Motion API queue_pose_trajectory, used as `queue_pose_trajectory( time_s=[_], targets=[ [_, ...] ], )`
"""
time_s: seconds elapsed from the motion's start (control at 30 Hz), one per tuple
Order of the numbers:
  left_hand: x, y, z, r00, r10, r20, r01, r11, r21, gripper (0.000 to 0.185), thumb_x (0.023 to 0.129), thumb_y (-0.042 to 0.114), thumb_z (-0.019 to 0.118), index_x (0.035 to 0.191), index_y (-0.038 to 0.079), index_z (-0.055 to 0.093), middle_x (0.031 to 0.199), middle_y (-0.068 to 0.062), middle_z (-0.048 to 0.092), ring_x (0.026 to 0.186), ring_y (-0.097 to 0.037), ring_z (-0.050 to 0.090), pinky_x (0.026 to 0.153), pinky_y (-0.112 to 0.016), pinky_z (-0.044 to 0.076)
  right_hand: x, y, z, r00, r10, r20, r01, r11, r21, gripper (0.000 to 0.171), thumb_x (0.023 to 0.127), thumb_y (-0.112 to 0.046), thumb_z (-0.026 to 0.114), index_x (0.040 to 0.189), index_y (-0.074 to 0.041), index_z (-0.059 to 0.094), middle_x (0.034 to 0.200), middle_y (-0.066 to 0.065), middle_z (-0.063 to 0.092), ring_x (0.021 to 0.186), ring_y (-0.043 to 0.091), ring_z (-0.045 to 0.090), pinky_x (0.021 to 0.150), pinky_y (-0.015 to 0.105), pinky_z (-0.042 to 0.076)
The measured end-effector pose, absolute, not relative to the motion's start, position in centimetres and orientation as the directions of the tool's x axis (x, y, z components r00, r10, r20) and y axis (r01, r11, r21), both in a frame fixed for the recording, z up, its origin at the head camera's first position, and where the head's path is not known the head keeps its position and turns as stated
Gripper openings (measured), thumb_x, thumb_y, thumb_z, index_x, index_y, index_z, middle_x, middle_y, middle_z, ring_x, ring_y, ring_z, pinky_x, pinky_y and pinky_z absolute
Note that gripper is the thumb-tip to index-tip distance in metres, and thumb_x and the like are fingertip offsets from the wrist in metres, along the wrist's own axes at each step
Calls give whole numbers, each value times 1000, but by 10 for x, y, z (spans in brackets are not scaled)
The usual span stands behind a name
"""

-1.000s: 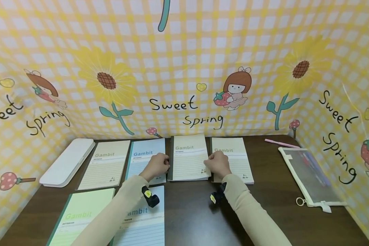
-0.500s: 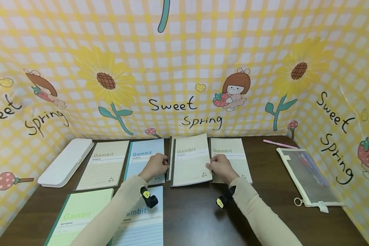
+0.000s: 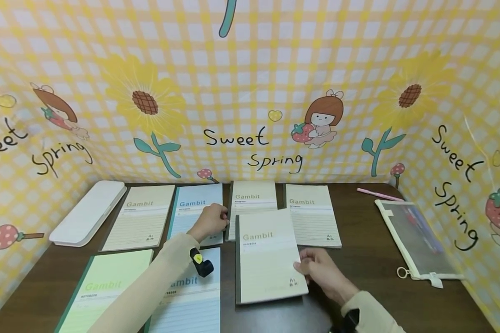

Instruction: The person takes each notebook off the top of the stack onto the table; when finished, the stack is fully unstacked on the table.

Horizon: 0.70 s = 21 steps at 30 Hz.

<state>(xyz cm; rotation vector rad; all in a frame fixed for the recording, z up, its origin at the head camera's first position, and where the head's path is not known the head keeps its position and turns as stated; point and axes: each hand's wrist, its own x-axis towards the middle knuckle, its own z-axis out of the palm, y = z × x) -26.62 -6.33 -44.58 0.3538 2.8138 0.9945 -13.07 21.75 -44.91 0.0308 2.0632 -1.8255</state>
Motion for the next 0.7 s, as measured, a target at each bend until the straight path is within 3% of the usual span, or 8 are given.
queue_pose_trajectory(
  time_s=[0.3,0.7],
  targets=[
    [-264,-66,-442,-962,272,-37,185,743,643,31,79,-4,52,55,9,37,45,1,29,42,-13,22,44,-26,25,-76,212,-453,-872,-311,-379,359,122,-925,23,85,-12,60,94,8,52,69,3,56,55,11,48,48,23,38],
    [-264,-63,-442,-963,262,-63,161,745,647,26,80,-2,54,58,7,44,47,0,32,42,-13,25,44,-26,26,-62,203,-466,-943,-149,-297,223,380,-898,30,77,-17,69,90,6,55,69,4,54,51,12,48,44,30,45]
  ],
)
